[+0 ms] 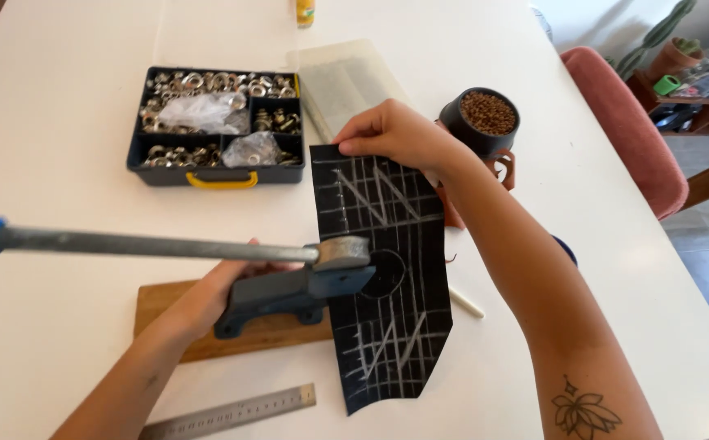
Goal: Marking leather with a ruler and chalk and using a manual press to punch holes.
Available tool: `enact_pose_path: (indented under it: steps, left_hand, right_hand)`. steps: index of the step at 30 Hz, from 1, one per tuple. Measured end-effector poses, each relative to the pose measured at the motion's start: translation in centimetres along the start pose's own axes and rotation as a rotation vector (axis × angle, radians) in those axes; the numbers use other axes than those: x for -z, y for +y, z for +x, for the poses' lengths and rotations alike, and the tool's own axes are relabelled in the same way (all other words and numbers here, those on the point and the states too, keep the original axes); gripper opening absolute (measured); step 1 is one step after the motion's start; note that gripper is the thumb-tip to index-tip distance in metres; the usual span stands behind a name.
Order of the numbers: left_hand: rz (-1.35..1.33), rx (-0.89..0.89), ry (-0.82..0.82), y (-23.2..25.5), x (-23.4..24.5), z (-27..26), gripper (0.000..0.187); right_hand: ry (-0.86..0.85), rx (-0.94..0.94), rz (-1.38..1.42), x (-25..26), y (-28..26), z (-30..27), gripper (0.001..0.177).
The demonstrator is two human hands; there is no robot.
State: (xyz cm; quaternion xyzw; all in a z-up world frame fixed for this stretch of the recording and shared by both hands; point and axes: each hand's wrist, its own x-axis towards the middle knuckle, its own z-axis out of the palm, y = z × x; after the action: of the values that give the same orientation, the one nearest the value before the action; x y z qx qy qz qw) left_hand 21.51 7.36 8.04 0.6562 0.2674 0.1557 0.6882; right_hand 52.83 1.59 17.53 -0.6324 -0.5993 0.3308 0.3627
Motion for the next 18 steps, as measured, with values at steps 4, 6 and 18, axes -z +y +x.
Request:
enact_pose_path:
  steps: [4,6,18]
  left_hand:
    - [-0.151,0.087,-0.213,-4.7,2.1,1.6,0.065]
    - [-0.128,0.1,-0.226,-7.1,2.9,2.0,0.065]
    - [0.258,0.13,-0.381,-3.6,0.8,8.4,0.05]
  right_hand:
    - [0.066,-0.02,-0.084,2.6,-1.2,-3.3,0.014]
    - [0.086,-0.034,-0.085,3.2,-1.5,-5.0,0.014]
    - [-0.031,0.001,0.029,-0.8,4.2,-2.5,0.014]
